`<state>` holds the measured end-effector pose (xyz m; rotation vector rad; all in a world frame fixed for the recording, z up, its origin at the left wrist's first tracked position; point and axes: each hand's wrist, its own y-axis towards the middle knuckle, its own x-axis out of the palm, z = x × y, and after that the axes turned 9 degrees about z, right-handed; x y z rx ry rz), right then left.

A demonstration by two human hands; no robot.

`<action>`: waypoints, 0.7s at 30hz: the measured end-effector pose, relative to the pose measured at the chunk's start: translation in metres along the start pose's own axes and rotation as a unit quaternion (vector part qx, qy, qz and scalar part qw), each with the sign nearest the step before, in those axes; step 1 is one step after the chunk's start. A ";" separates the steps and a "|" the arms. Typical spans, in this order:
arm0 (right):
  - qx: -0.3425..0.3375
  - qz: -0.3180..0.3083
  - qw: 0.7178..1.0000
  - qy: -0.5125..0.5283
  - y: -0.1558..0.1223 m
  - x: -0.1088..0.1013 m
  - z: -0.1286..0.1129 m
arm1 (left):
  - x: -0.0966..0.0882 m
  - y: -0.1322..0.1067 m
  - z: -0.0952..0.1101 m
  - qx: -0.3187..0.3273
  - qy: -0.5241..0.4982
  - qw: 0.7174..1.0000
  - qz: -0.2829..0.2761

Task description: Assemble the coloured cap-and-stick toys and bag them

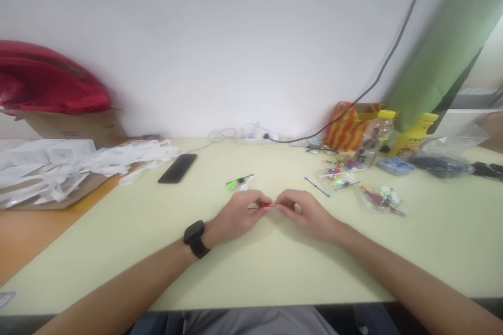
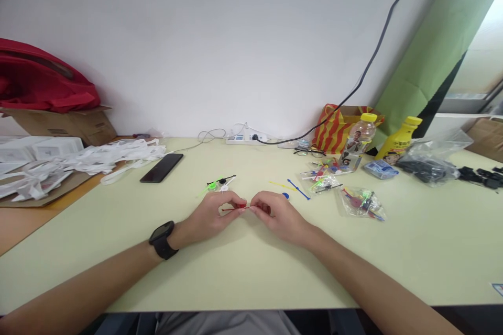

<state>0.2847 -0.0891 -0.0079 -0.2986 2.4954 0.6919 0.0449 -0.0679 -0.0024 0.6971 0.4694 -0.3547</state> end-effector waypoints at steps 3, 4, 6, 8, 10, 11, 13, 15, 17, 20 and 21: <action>0.003 0.028 0.999 0.032 0.002 -0.003 -0.002 | 0.000 0.002 0.006 -0.011 -0.025 1.000 0.012; 0.004 0.036 0.998 0.044 0.003 -0.004 -0.002 | -0.001 0.003 0.009 -0.022 -0.046 0.999 0.006; 0.009 0.042 0.997 0.066 0.004 -0.005 -0.002 | -0.001 0.005 0.011 -0.054 -0.102 0.993 -0.019; 0.010 0.050 0.995 0.082 0.005 -0.005 0.000 | -0.001 0.006 0.011 -0.083 -0.154 0.984 -0.038; 0.007 0.069 0.994 0.083 0.004 -0.004 0.001 | -0.001 0.006 0.007 -0.105 -0.186 0.976 -0.036; 0.001 0.081 0.994 0.075 0.003 -0.004 0.001 | 0.000 0.006 0.005 -0.117 -0.195 0.973 -0.030; -0.020 0.099 0.994 0.051 0.000 -0.003 0.001 | 0.000 0.007 0.001 -0.140 -0.205 0.969 -0.011; -0.046 0.100 0.993 0.032 -0.003 -0.003 0.001 | -0.001 0.008 -0.001 -0.157 -0.210 0.965 0.010; -0.066 0.099 0.992 0.031 -0.005 -0.003 0.000 | -0.004 0.009 0.000 -0.168 -0.212 0.962 0.026; -0.061 0.098 0.993 0.035 -0.006 -0.005 0.000 | -0.007 0.011 0.003 -0.181 -0.222 0.958 0.030; -0.043 0.078 0.995 0.035 -0.006 -0.007 0.001 | -0.008 0.011 0.004 -0.183 -0.228 0.956 0.030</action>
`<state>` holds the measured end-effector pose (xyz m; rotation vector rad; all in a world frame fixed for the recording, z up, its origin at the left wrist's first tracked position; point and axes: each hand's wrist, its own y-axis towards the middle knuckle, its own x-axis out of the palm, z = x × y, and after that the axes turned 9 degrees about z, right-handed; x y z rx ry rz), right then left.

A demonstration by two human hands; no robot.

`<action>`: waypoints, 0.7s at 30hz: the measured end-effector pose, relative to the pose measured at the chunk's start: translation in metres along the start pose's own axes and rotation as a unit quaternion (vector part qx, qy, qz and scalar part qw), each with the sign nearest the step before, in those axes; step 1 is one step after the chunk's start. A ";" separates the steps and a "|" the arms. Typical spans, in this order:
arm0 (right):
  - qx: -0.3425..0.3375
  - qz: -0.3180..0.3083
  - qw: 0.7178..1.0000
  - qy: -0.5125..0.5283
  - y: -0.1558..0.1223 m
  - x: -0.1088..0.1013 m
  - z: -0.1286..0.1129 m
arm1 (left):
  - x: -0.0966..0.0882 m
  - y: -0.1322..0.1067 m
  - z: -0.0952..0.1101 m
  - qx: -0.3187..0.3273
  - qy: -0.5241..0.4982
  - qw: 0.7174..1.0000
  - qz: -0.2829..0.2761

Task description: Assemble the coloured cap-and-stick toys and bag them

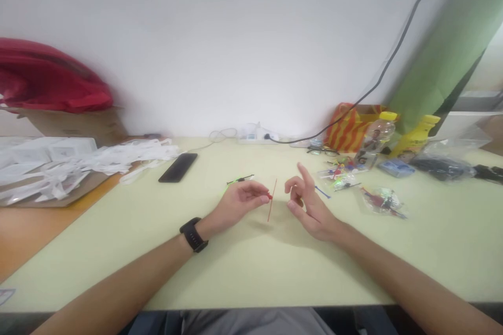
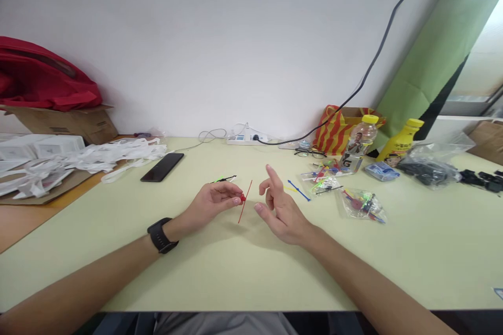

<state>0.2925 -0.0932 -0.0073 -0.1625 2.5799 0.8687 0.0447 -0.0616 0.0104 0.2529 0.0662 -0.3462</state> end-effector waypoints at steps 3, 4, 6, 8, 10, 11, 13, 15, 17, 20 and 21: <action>0.074 -0.076 0.994 0.016 0.004 -0.005 0.001 | 0.000 0.000 0.002 0.001 -0.017 1.000 -0.002; 0.086 -0.087 0.992 0.027 0.006 -0.006 0.001 | -0.001 -0.001 0.002 0.003 -0.020 1.000 -0.003; 0.080 -0.075 0.993 0.037 0.008 -0.008 0.000 | -0.001 -0.001 0.002 0.003 -0.017 1.000 -0.005; 0.066 -0.060 0.996 0.027 0.010 -0.007 -0.002 | -0.001 -0.001 0.001 0.004 -0.009 1.000 -0.007; 0.069 -0.060 0.996 0.019 0.010 -0.003 -0.005 | 0.000 -0.001 0.000 0.005 -0.005 1.000 -0.007; 0.072 -0.064 0.995 0.020 0.009 -0.001 -0.006 | 0.000 -0.001 0.000 0.004 -0.003 1.000 -0.008; 0.073 -0.078 0.994 0.026 0.007 0.004 -0.008 | 0.000 -0.001 -0.002 0.002 -0.004 1.000 -0.013; 0.067 -0.087 0.994 0.030 0.006 0.007 -0.007 | 0.001 -0.001 -0.004 0.000 -0.008 1.000 -0.023; 0.063 -0.088 0.994 0.031 0.005 0.009 -0.005 | 0.002 -0.002 -0.006 0.000 -0.017 0.999 -0.038; 0.060 -0.086 0.994 0.025 0.006 0.010 -0.002 | 0.003 -0.003 -0.007 -0.006 -0.028 0.998 -0.060; 0.060 -0.086 0.994 0.024 0.006 0.010 -0.001 | 0.003 -0.003 -0.007 -0.008 -0.030 0.998 -0.063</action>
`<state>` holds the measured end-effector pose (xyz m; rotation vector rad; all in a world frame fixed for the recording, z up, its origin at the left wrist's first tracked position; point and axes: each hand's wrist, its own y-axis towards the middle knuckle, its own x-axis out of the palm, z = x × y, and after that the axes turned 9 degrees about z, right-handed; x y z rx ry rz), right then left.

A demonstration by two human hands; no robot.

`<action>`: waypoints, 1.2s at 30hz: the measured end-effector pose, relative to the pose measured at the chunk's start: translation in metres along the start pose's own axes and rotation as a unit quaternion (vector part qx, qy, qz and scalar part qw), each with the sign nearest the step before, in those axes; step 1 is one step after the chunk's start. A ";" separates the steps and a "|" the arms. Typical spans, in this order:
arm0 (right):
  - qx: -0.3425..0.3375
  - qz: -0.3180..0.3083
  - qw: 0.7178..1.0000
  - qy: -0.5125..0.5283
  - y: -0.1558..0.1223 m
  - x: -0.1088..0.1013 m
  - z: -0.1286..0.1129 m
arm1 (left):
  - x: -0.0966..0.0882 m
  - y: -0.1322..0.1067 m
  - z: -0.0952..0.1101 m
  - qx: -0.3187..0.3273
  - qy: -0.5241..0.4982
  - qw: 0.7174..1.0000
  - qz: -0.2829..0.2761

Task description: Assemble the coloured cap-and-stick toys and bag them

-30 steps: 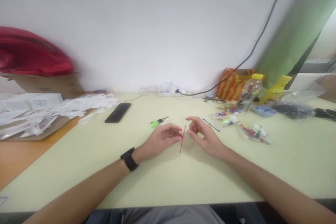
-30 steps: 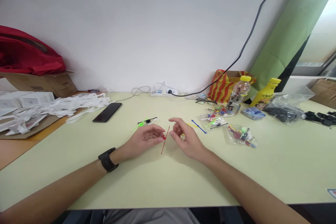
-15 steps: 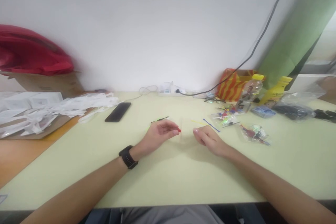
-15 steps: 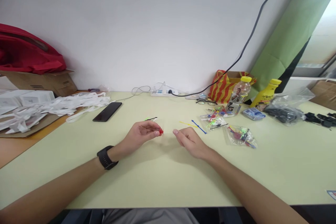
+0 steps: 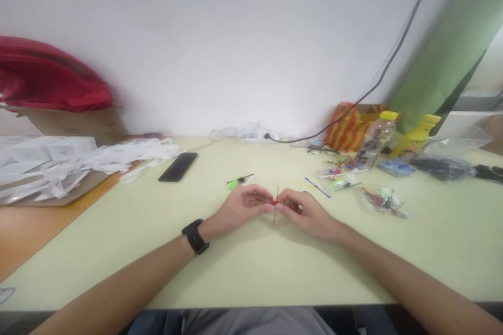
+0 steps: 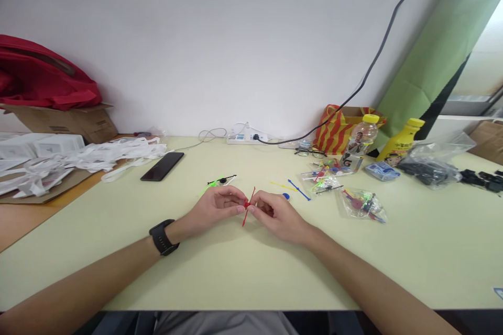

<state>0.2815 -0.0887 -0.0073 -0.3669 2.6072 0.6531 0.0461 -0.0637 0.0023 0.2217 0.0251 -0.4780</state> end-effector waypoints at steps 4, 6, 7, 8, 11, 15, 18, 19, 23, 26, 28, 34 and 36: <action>-0.001 -0.003 1.000 -0.004 -0.001 0.000 0.000 | 0.001 0.001 0.002 -0.002 0.001 1.000 0.004; -0.011 0.003 1.000 -0.001 -0.003 0.001 0.000 | 0.001 0.001 0.003 0.002 0.007 1.000 0.014; -0.020 0.017 1.000 0.006 -0.004 0.001 0.000 | 0.001 0.002 0.004 0.003 0.011 1.000 0.020; -0.032 0.039 0.999 0.015 -0.005 0.001 0.001 | 0.001 0.002 0.005 0.003 0.014 1.000 0.025; -0.076 0.117 0.990 0.031 -0.008 0.001 0.004 | 0.001 0.003 0.007 -0.001 0.018 0.999 0.039; -0.070 0.120 0.990 0.020 -0.007 -0.003 0.006 | 0.001 0.002 0.009 -0.007 0.017 0.999 0.050; 0.015 -0.003 0.998 0.055 -0.003 -0.009 0.005 | 0.000 0.002 0.009 -0.008 0.015 0.999 0.051; 0.039 -0.041 0.995 0.079 -0.002 -0.011 0.005 | 0.000 0.002 0.009 -0.008 0.013 0.999 0.051; 0.072 -0.027 0.991 0.113 0.002 -0.012 0.005 | 0.000 0.002 0.009 -0.007 0.014 0.998 0.053; 0.066 0.018 0.995 0.072 0.002 -0.008 0.000 | 0.000 0.002 0.008 -0.004 0.022 0.998 0.055; 0.052 0.022 0.997 0.056 0.001 -0.005 -0.004 | 0.000 0.002 0.007 -0.002 0.023 0.998 0.052; 0.026 0.000 0.999 0.029 -0.001 0.000 -0.007 | 0.000 0.002 0.004 -0.003 0.014 1.000 0.027; 0.022 -0.001 0.999 0.023 -0.001 0.001 -0.005 | 0.000 0.002 0.003 -0.006 0.017 1.000 0.014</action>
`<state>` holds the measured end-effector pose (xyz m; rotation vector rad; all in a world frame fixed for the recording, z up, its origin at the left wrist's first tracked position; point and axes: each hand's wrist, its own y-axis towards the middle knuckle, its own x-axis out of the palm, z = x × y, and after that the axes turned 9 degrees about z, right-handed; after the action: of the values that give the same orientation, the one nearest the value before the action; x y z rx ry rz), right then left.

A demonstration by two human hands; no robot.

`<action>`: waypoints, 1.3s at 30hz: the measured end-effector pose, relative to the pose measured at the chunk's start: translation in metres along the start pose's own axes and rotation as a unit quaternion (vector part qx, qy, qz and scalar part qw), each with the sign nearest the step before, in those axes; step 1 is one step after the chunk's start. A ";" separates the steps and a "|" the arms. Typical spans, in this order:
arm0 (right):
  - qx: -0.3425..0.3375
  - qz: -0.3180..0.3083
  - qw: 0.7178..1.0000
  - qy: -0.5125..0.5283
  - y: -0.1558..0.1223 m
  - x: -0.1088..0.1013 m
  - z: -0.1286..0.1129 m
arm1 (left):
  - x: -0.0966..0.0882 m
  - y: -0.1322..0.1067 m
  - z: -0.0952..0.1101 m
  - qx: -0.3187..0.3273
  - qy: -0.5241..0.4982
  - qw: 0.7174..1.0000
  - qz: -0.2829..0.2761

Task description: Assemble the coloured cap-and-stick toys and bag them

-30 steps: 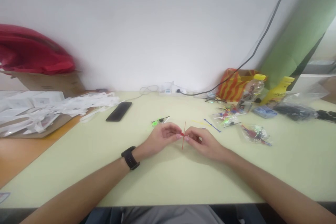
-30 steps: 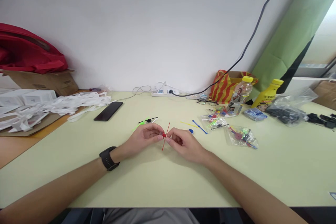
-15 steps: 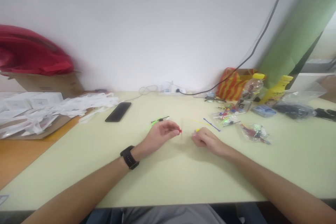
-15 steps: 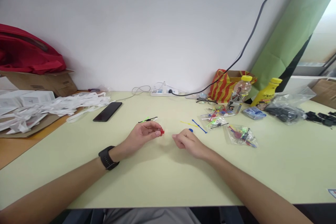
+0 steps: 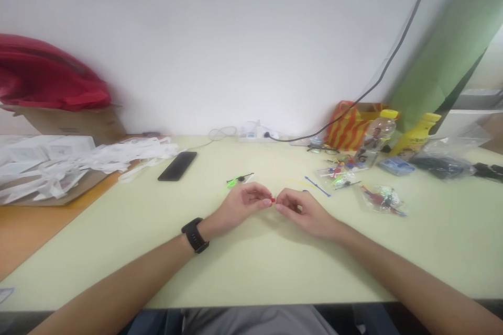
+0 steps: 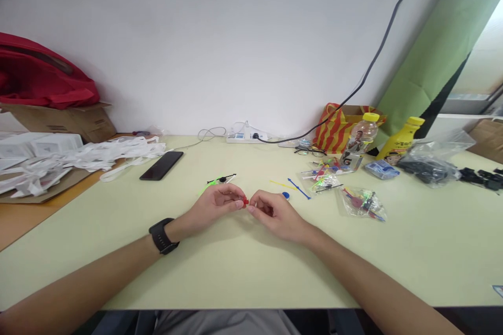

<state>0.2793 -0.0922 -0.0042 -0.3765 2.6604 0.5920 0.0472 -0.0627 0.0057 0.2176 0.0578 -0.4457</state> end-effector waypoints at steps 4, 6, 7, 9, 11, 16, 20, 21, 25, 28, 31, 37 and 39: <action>-0.004 -0.008 1.000 -0.003 0.001 0.001 0.001 | -0.001 0.000 0.000 -0.001 0.002 1.000 -0.014; -0.005 -0.011 1.000 -0.004 0.001 0.001 0.001 | 0.000 0.000 0.001 0.000 0.000 1.000 -0.016; -0.006 -0.013 1.000 -0.007 0.001 0.000 0.001 | 0.000 0.000 0.002 -0.001 0.000 1.000 -0.016; -0.012 -0.009 1.000 -0.012 0.000 0.000 0.001 | 0.000 0.000 0.003 -0.003 0.000 1.000 -0.015; -0.020 0.016 1.000 -0.005 -0.002 -0.001 0.002 | 0.001 0.000 0.004 -0.006 -0.002 1.000 -0.011; -0.043 0.091 0.995 0.020 -0.007 0.000 0.002 | 0.001 -0.001 0.005 -0.010 -0.003 1.000 0.006; 0.025 0.028 0.999 0.005 -0.003 -0.006 0.004 | -0.001 -0.001 0.005 -0.012 -0.022 0.999 0.029; 0.050 0.008 0.999 0.009 -0.001 -0.008 0.005 | -0.002 0.000 0.005 -0.012 -0.029 0.999 0.036; 0.061 0.031 0.998 0.014 0.004 -0.012 0.006 | -0.003 0.001 0.004 -0.015 -0.038 0.998 0.049; 0.040 0.067 0.997 -0.012 0.004 -0.011 0.002 | -0.003 0.001 0.003 -0.019 -0.038 0.998 0.051; 0.044 0.100 0.994 -0.021 0.005 -0.013 0.000 | -0.005 0.002 0.002 -0.019 -0.036 0.998 0.055; 0.069 0.187 0.979 -0.042 0.015 -0.032 0.020 | -0.012 0.005 -0.007 -0.014 -0.014 0.997 0.072; 0.074 0.201 0.975 -0.062 0.018 -0.040 0.029 | -0.013 0.005 -0.010 -0.020 0.010 0.997 0.077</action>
<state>0.3178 -0.0564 -0.0053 0.2414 2.6487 0.5071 0.0378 -0.0504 -0.0020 0.1853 0.0681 -0.2881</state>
